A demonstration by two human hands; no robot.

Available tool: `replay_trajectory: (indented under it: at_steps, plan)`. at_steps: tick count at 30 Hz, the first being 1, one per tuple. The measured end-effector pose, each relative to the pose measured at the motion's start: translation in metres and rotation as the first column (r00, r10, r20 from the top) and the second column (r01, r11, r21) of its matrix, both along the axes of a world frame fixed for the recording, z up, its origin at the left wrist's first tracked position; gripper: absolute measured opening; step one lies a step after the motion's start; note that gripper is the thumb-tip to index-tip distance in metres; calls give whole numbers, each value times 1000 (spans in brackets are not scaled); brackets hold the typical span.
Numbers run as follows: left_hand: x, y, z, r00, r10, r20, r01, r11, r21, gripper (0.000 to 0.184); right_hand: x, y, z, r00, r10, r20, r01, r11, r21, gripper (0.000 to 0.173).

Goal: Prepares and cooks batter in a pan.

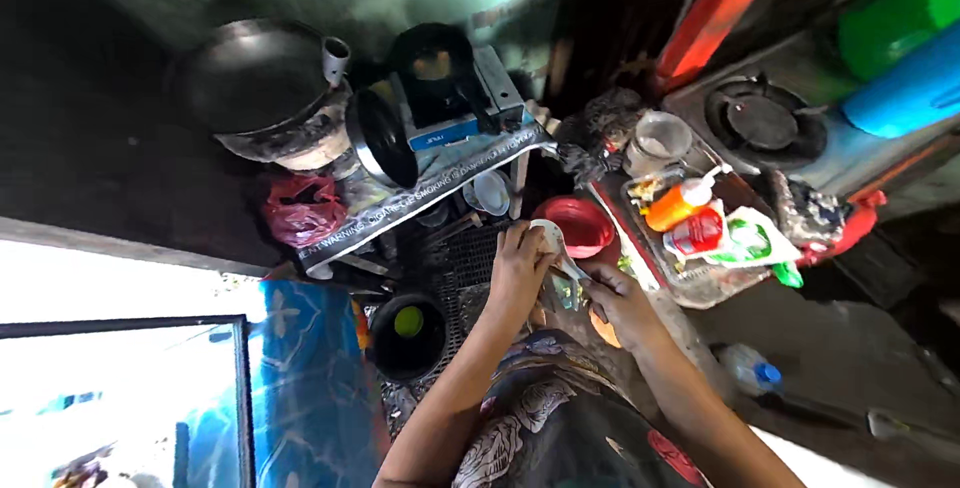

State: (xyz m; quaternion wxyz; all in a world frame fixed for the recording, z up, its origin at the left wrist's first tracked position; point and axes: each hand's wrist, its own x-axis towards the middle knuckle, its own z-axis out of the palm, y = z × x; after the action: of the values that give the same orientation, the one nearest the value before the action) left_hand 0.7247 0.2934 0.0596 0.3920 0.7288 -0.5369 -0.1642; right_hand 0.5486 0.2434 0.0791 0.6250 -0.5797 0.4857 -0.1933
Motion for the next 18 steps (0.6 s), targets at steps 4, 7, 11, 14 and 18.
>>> replay_trajectory:
  at_steps: [4, 7, 11, 14, 18]
  plan:
    - [16, -50, 2, 990, 114, 80, -114, 993, -2, 26, 27, -62, 6, 994, 112, -15, -112, 994, -12, 21]
    - [32, -80, 9, 983, 158, 94, -164, 985, 61, 33, 47, -112, 8, 982, 191, 7, -191, 980, 52, 20]
    - [48, -98, 0, 949, 302, 93, -290, 949, -127, 27, 82, -168, 3, 955, 292, 52, -297, 932, 207, 23]
    - [58, -95, 1, 912, 393, 121, -338, 884, -324, 18, 111, -200, 5, 933, 360, 18, -352, 900, 255, 27]
    - [77, -76, 2, 889, 447, 99, -372, 831, -413, 15, 161, -237, 17, 927, 375, -31, -357, 903, 239, 28]
